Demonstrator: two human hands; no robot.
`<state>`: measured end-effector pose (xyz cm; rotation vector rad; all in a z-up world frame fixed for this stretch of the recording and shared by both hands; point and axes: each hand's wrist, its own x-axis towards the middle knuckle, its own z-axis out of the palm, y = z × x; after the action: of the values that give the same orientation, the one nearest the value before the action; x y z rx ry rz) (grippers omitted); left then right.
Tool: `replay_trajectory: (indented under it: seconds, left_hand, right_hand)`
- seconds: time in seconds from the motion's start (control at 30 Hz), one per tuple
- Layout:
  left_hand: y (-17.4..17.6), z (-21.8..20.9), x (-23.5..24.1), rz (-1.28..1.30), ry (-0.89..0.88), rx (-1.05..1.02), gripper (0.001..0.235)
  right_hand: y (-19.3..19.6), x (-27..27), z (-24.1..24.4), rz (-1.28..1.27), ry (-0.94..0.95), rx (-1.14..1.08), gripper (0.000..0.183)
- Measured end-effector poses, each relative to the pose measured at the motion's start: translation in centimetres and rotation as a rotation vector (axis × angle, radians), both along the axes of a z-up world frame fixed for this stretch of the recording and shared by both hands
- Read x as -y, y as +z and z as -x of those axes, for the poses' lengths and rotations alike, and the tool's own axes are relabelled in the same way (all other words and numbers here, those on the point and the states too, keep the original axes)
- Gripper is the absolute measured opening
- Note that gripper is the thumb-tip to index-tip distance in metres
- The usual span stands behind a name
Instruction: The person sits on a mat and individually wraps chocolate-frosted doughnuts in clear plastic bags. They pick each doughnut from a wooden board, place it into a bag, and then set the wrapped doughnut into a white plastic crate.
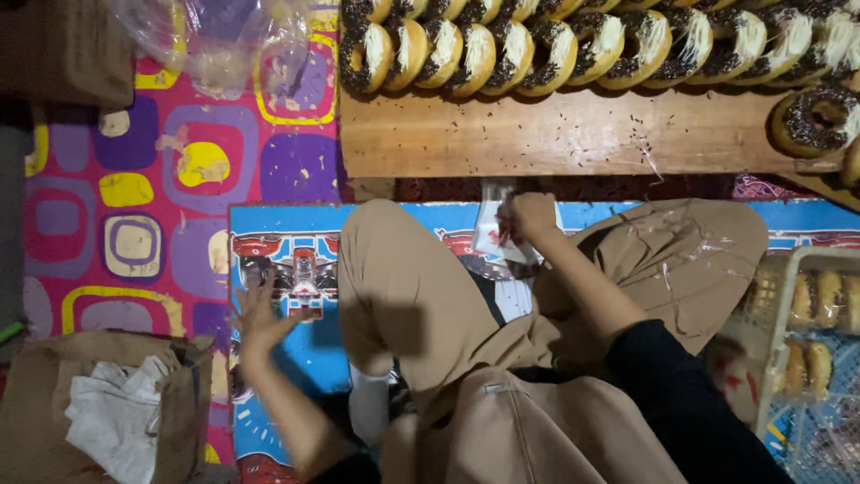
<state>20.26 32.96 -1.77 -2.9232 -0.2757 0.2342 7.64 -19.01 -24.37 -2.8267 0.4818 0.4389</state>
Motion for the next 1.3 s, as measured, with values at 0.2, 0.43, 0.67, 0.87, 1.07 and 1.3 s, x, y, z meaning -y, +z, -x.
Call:
replay_trajectory:
  seconds: [0.2, 0.43, 0.67, 0.87, 1.07, 1.3]
  left_hand:
    - [-4.3, 6.0, 21.0, 0.842, -0.45, 0.252, 0.062]
    - [-3.4, 13.4, 38.1, 1.33, -0.31, -0.589, 0.033]
    - [2.9, 21.4, 43.8, 2.441, -0.741, -0.529, 0.095]
    - [-2.9, 11.4, 45.9, 2.629, 0.62, -0.62, 0.029]
    - [-4.3, 7.0, 41.0, 2.598, 1.095, -0.579, 0.025]
    - [-4.5, 7.8, 42.2, 2.839, 1.204, -0.792, 0.035]
  right_hand:
    - [5.7, -0.5, -0.1, 0.145, 0.14, 0.086, 0.019]
    - [16.1, -3.4, 12.7, 0.187, 0.274, 0.502, 0.028]
    - [21.2, 1.0, 17.1, -0.061, 0.044, 0.503, 0.047]
    - [25.8, 12.5, 16.9, -0.713, 0.244, 0.567, 0.068]
    - [20.9, 32.0, 20.2, -0.265, -0.335, 0.724, 0.118]
    - [21.7, 23.9, 17.3, -0.256, -0.311, 0.888, 0.088]
